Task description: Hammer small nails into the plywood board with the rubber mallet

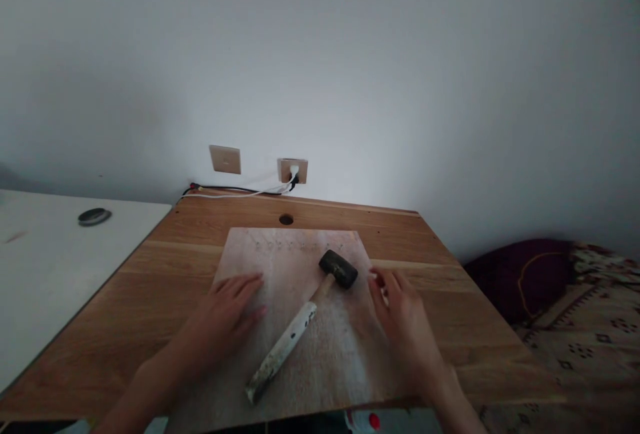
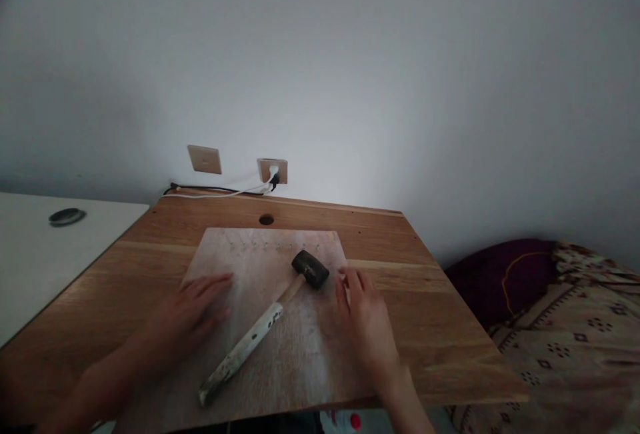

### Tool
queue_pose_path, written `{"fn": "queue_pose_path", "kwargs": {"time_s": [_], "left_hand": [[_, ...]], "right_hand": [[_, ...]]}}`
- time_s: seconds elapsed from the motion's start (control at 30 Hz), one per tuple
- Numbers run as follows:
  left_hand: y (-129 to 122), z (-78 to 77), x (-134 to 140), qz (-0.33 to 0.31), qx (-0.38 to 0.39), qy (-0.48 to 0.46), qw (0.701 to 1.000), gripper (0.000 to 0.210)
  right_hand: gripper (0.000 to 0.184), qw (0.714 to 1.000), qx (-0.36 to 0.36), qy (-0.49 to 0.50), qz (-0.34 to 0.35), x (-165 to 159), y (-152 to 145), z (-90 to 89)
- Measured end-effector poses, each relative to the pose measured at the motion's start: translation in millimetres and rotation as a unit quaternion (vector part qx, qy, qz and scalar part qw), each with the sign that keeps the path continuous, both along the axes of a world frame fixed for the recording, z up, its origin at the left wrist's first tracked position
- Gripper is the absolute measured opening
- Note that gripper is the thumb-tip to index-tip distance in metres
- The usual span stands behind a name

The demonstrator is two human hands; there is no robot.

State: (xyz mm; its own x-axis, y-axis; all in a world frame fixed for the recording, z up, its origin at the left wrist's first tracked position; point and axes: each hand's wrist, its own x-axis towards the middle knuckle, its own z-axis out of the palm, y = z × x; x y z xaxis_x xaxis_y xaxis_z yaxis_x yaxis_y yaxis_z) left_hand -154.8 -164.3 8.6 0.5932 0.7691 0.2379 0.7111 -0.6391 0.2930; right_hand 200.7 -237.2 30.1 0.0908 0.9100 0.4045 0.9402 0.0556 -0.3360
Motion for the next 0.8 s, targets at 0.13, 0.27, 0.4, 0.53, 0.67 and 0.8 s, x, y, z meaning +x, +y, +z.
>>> {"fn": "queue_pose_path", "kwargs": {"time_s": [0.13,0.27,0.4,0.53,0.67,0.8], "left_hand": [[72.6,11.5,21.2,0.076,0.014,-0.074,0.994,0.04],[114.3,10.0,30.0,0.036,-0.026,-0.054,0.998,0.03],[123.1,11.1,26.4,0.028,-0.053,-0.044,0.997,0.025],[127.5,20.5,26.5,-0.01,-0.054,-0.008,0.998,0.026],[131.5,27.1,28.8,-0.054,-0.041,0.042,0.997,0.021],[132.6,28.7,28.3,-0.073,-0.034,0.054,0.995,0.023]], "right_hand": [[0.029,0.985,-0.15,-0.067,0.058,3.7,96.0,33.3],[0.015,0.959,-0.232,-0.122,0.105,-5.1,137.4,36.7],[0.021,0.954,-0.239,-0.121,0.131,-6.6,140.8,38.1],[0.015,0.935,-0.281,-0.131,0.173,-12.6,152.1,40.9],[0.011,0.921,-0.298,-0.148,0.201,-20.3,161.7,43.5],[0.016,0.915,-0.302,-0.148,0.224,-20.5,160.3,55.7]]}}
